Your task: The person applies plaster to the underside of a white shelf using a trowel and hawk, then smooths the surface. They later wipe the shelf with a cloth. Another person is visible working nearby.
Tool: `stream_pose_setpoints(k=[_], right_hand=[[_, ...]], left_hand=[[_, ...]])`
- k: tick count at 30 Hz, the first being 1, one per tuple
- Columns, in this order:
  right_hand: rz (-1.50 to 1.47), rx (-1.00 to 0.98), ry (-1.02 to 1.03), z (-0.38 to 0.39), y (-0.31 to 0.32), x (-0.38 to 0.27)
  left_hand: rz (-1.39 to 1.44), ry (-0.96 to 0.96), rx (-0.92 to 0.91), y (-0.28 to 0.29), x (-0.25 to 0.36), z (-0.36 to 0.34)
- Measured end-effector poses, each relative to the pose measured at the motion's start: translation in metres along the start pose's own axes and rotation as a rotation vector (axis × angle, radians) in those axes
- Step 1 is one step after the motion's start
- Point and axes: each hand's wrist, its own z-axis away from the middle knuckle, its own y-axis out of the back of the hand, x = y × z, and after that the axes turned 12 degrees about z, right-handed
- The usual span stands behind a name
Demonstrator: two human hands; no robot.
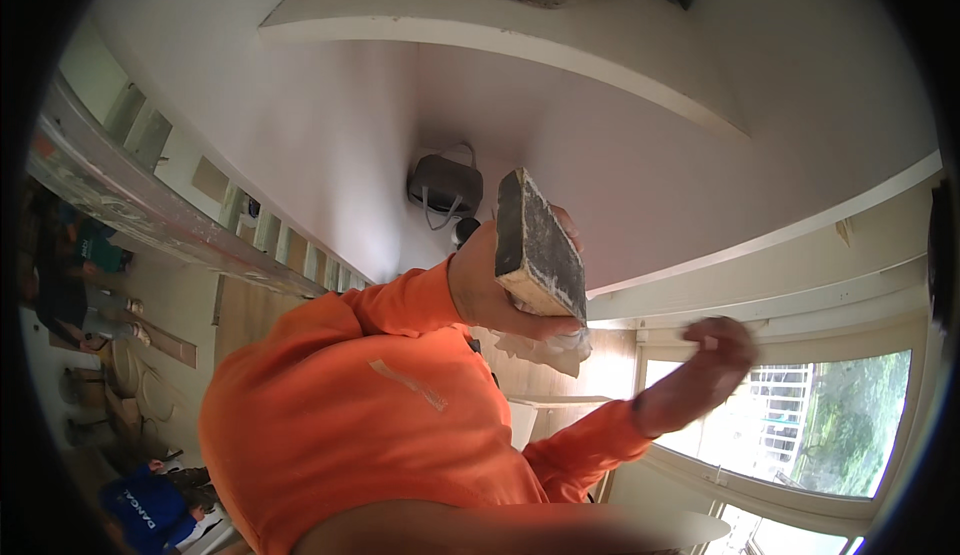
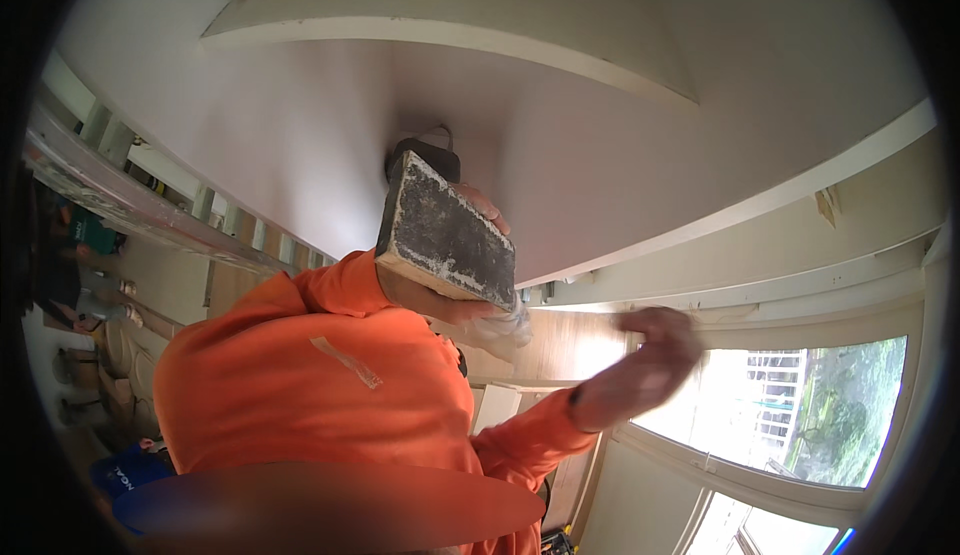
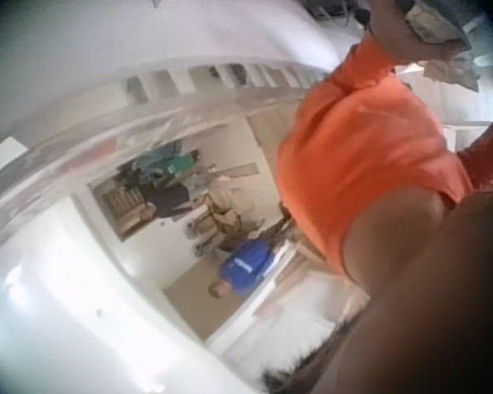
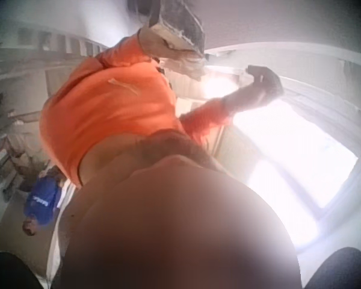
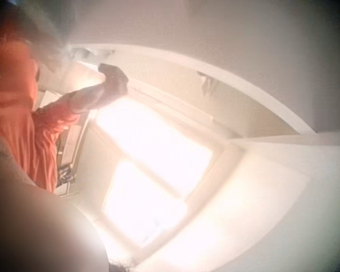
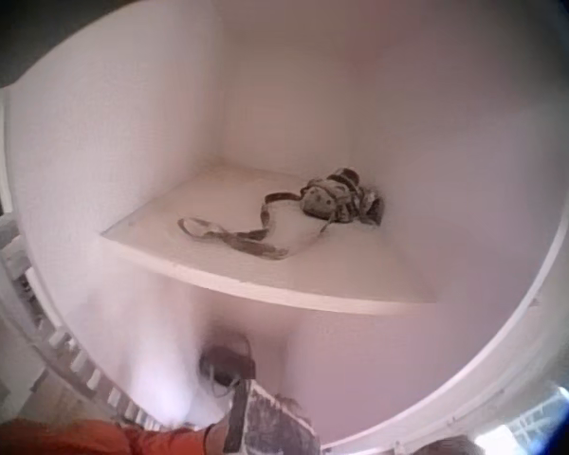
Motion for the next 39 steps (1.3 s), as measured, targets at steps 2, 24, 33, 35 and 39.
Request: stream_pose_setpoints(k=[2, 24, 33, 35, 39], right_hand=[[-0.042, -0.453, -0.194, 0.042, -0.014, 0.005], [-0.412, -0.018, -0.864, 0.114, 0.028, 0.041], [-0.361, 0.185, -0.726, 0.119, 0.060, 0.011], [-0.206, 0.189, -0.607, 0.102, 0.065, 0.004], [0.096, 0.211, -0.254, 0.061, 0.078, 0.000]], left_hand=[[-0.004, -0.059, 0.031, -0.003, 0.004, -0.006], [-1.338, 0.363, -0.211, 0.017, 0.085, -0.224], [-1.775, 0.251, 0.079, 0.054, 0.061, -0.236], [-1.874, -0.073, 0.221, 0.053, 0.080, -0.208], [-1.498, -0.720, 0.378, 0.061, 0.154, -0.106]])
